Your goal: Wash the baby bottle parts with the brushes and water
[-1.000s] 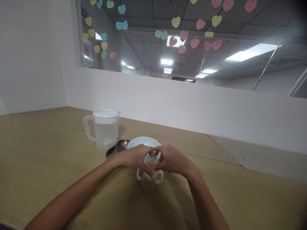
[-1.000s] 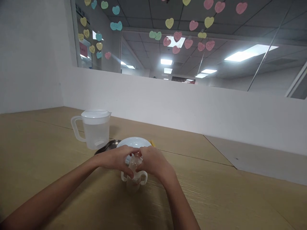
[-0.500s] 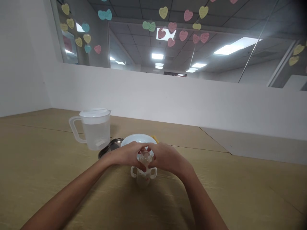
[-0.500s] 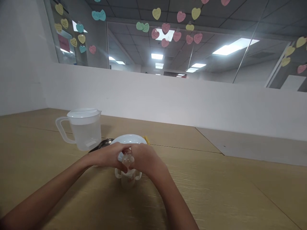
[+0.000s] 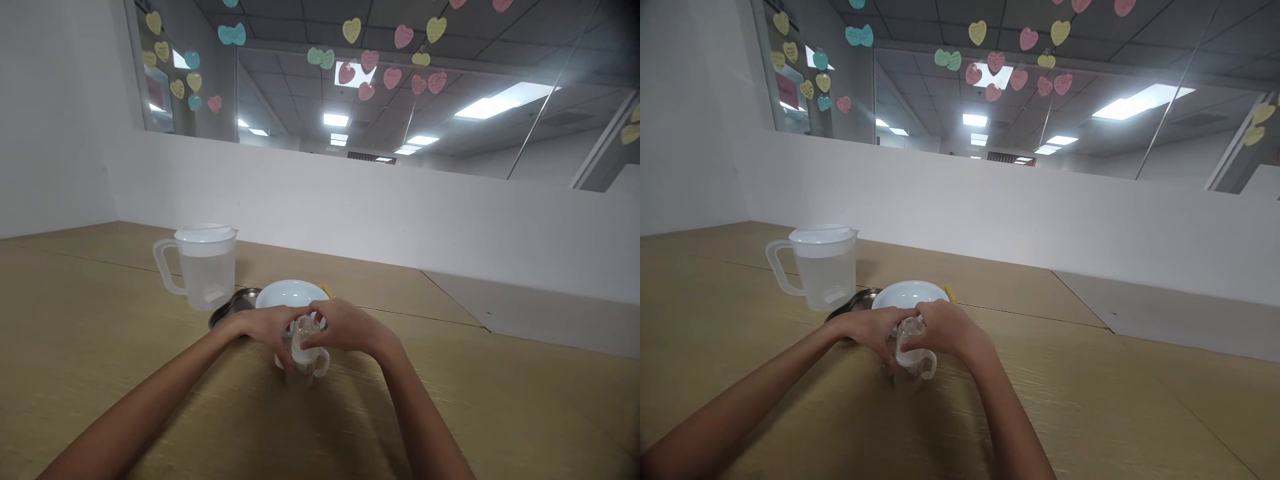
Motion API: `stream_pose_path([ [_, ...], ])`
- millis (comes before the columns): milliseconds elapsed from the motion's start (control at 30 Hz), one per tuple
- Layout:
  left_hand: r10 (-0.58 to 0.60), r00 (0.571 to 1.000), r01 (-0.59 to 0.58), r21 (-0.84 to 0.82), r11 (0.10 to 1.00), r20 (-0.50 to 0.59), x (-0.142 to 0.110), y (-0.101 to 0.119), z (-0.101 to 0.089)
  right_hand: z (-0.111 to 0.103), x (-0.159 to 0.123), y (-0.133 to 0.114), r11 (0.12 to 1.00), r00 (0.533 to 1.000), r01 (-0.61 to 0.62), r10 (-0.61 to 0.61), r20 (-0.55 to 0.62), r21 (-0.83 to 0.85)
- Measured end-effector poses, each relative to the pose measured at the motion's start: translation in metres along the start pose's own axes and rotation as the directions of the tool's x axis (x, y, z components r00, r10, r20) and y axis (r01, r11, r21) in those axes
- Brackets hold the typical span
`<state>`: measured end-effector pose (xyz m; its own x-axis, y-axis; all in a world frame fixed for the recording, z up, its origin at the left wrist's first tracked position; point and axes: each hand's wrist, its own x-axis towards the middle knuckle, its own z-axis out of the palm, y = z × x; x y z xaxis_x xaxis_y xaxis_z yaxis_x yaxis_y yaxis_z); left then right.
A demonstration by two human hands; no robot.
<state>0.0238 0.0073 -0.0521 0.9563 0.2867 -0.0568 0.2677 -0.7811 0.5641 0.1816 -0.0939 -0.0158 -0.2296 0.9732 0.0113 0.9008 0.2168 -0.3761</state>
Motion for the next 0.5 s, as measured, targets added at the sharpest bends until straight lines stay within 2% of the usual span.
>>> stream_pose_path([
  [133,-0.012,1.0,0.012,-0.02,1.0,0.003,0.0049,-0.0055,0.0066,0.0017,0.0001,0.0007,0.999,0.999,0.013,-0.012,0.044,-0.032],
  [233,-0.025,0.999,0.026,-0.014,1.0,0.026,0.0078,-0.0071,0.01,0.0033,0.0003,0.0005,0.999,0.999,-0.001,0.002,0.035,-0.046],
  [500,-0.025,0.999,0.026,-0.012,1.0,0.033,0.0092,-0.0081,0.01,0.0034,0.0002,0.0004,0.996,0.997,0.025,-0.019,0.07,-0.082],
])
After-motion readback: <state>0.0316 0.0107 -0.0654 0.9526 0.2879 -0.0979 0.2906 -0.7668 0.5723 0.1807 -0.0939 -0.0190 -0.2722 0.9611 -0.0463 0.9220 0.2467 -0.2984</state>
